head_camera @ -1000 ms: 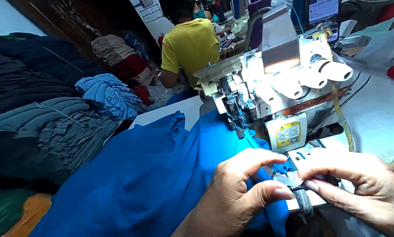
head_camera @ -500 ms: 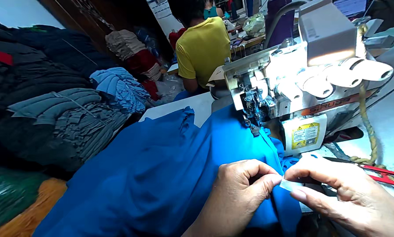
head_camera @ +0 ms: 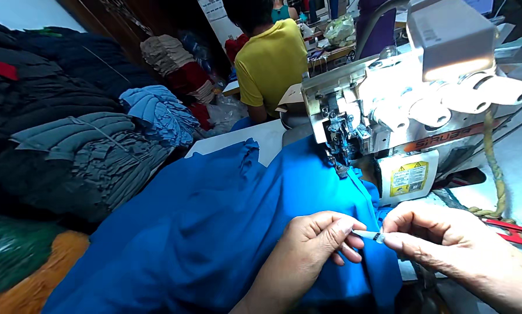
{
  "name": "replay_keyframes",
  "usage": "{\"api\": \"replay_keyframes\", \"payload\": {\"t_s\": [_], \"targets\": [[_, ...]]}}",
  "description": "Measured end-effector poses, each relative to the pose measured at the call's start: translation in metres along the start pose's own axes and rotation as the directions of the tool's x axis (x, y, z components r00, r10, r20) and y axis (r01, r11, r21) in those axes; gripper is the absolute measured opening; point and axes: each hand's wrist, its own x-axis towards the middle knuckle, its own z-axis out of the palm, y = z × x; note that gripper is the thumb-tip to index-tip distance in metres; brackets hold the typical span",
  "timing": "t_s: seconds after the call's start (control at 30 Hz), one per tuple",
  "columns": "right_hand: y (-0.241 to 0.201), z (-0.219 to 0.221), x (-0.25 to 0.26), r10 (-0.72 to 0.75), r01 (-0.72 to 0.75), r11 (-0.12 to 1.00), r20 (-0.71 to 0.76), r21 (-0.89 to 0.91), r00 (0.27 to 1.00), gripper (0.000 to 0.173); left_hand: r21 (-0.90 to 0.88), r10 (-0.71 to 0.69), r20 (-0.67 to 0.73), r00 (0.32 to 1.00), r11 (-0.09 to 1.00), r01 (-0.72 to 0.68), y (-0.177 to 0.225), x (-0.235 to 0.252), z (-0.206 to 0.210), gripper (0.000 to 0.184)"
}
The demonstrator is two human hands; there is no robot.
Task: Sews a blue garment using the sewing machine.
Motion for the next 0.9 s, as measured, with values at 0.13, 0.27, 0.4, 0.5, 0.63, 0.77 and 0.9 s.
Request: {"api": "replay_keyframes", "payload": {"t_s": [0.13,0.27,0.4,0.5,0.63,0.77,0.9], "targets": [[0.002,0.001,0.001,0.005,-0.005,0.999,0.006,0.048,1.000,0.005,-0.043,0.018,0.060,0.998,0.999,-0.015,-0.001,0.001,0.006,0.021],[0.002,0.002,0.001,-0.039,0.038,0.998,-0.031,-0.041,0.999,0.005,-0.025,0.055,0.052,0.997,0.998,-0.053,-0.003,0.000,0.008,0.016],[0.004,0.006,-0.002,-0.111,0.105,0.988,-0.048,-0.115,0.993,0.006,0.018,0.120,0.034,0.992,0.993,-0.120,-0.008,0.001,0.010,0.011],[0.003,0.009,-0.004,-0.144,0.135,0.976,-0.045,-0.172,0.988,0.008,0.099,0.189,0.022,0.982,0.977,-0.190,-0.012,0.001,0.011,0.008],[-0.001,0.010,-0.005,-0.188,0.181,0.962,-0.017,-0.203,0.982,0.009,0.166,0.287,0.036,0.957,0.943,-0.289,-0.016,0.003,0.011,0.009],[-0.004,0.010,-0.005,-0.203,0.194,0.957,-0.021,-0.214,0.979,0.011,0.204,0.374,0.026,0.927,0.906,-0.371,-0.019,0.003,0.013,0.011],[-0.005,0.007,-0.007,-0.164,0.157,0.974,-0.030,-0.162,0.986,0.013,0.275,0.407,-0.005,0.914,0.879,-0.390,-0.019,0.002,0.014,0.012]]}}
